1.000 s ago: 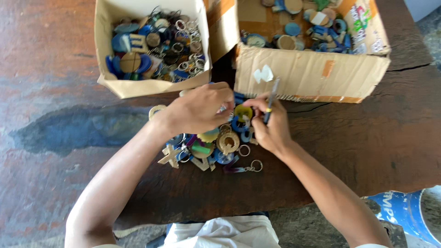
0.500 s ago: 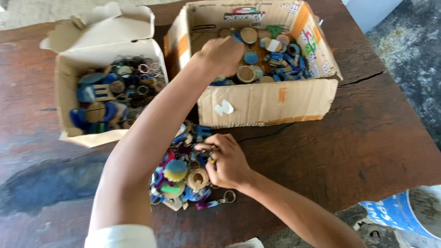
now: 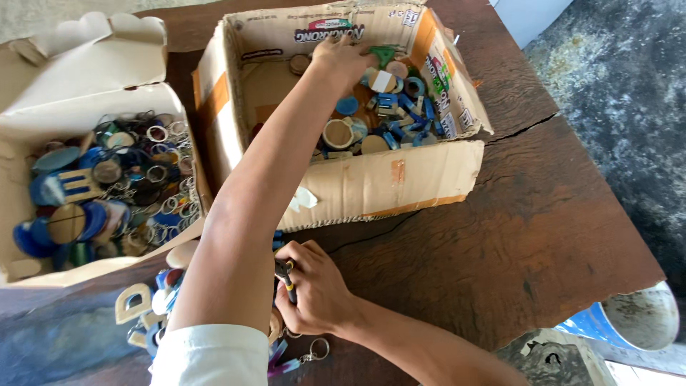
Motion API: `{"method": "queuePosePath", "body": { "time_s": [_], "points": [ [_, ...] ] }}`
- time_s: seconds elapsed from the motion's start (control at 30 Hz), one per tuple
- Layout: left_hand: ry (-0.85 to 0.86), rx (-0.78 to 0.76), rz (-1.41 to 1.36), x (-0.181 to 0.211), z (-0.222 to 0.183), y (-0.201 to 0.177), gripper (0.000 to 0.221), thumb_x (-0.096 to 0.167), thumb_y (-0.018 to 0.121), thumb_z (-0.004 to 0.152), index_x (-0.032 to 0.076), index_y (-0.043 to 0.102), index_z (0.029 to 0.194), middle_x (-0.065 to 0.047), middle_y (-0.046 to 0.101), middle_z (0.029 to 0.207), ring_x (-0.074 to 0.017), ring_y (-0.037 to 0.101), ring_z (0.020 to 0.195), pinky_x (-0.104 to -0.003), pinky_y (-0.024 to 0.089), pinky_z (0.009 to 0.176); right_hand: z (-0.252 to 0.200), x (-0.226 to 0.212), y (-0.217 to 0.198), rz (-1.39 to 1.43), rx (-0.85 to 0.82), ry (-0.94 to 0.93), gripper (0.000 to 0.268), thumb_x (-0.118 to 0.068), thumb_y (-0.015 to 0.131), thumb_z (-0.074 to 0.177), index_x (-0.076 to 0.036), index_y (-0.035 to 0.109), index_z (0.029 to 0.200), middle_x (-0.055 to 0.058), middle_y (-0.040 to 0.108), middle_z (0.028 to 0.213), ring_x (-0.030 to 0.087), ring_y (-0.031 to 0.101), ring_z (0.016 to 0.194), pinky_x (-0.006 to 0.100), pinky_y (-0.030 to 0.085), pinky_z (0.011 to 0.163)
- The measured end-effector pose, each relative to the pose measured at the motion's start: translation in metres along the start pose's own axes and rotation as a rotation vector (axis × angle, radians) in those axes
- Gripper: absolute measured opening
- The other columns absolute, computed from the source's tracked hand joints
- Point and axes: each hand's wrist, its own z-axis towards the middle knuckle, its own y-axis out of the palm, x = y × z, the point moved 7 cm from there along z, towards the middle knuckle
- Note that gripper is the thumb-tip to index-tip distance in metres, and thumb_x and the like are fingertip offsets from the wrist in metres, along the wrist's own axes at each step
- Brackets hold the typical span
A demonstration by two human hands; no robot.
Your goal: The person uses pliers to attach metal keyrings to small circular decorative items, sorting them from two cardboard boxes and placing finished pieces into a pile on a wooden table.
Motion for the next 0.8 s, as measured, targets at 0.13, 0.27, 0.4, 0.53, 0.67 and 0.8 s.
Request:
{"method": "queuePosePath", "body": {
  "time_s": [0.13,0.27,0.4,0.53,0.67,0.8],
  "points": [
    [-0.053,-0.019,0.004,-0.020,0.025,0.018,0.047,0.005,0.075,0.093,0.013,0.063,0.138,-0.013,0.060,0.139,-0.0325,0.050,0.129,-0.048,0.052,0.098,0.002,0.005,-0.002,0.054,0.001,0.052,0.008,-0.004,0.053,0.080,-0.001,0.050,0.074,0.014,0.050,0.090,0.028,0.049,0.073,0.041,0.041,0.075],
    [-0.013,0.123,-0.110,-0.033,0.026,0.022,0.054,-0.004,0.074,0.089,0.008,0.058,0.139,-0.017,0.066,0.124,-0.0361,0.065,0.111,-0.049,0.058,0.089,0.001,0.007,0.002,0.047,-0.029,0.037,0.007,-0.005,0.054,0.084,-0.001,0.053,0.078,0.013,0.053,0.094,0.026,0.050,0.072,0.040,0.042,0.077],
    [-0.027,0.055,-0.486,-0.032,-0.030,-0.002,0.023,-0.010,0.064,0.094,0.000,0.064,0.115,-0.015,0.070,0.104,-0.0288,0.071,0.092,-0.035,0.063,0.079,0.001,0.007,0.004,0.032,-0.050,0.017,0.017,-0.006,0.057,0.085,0.002,0.066,0.098,0.012,0.055,0.097,0.024,0.054,0.078,0.040,0.042,0.078],
    [0.121,0.201,-0.761,-0.040,-0.053,-0.008,0.039,-0.020,0.048,0.073,0.019,0.044,0.069,0.000,0.051,0.077,-0.0213,0.050,0.071,-0.047,0.038,0.058,-0.007,0.015,0.015,0.042,-0.036,0.025,0.030,-0.006,0.055,0.090,0.000,0.068,0.117,0.008,0.054,0.095,0.017,0.049,0.070,0.035,0.043,0.075],
    [0.175,0.175,-0.988,-0.031,-0.138,-0.034,0.043,0.016,0.050,0.102,0.012,0.046,0.144,-0.013,0.059,0.133,-0.0296,0.064,0.113,-0.047,0.053,0.090,-0.009,0.017,0.018,0.018,-0.042,0.033,0.029,-0.019,0.045,0.100,-0.006,0.065,0.116,0.009,0.056,0.097,0.020,0.053,0.078,0.041,0.043,0.081],
    [0.329,0.217,-1.358,-0.040,-0.200,-0.030,0.026,-0.002,0.039,0.104,0.007,0.060,0.118,-0.016,0.070,0.107,-0.0290,0.078,0.098,-0.040,0.069,0.091,-0.007,0.019,0.022,0.047,-0.023,0.017,0.043,-0.033,0.031,0.108,-0.007,0.065,0.113,0.007,0.063,0.093,0.018,0.057,0.080,0.037,0.044,0.082]
  ]
}}
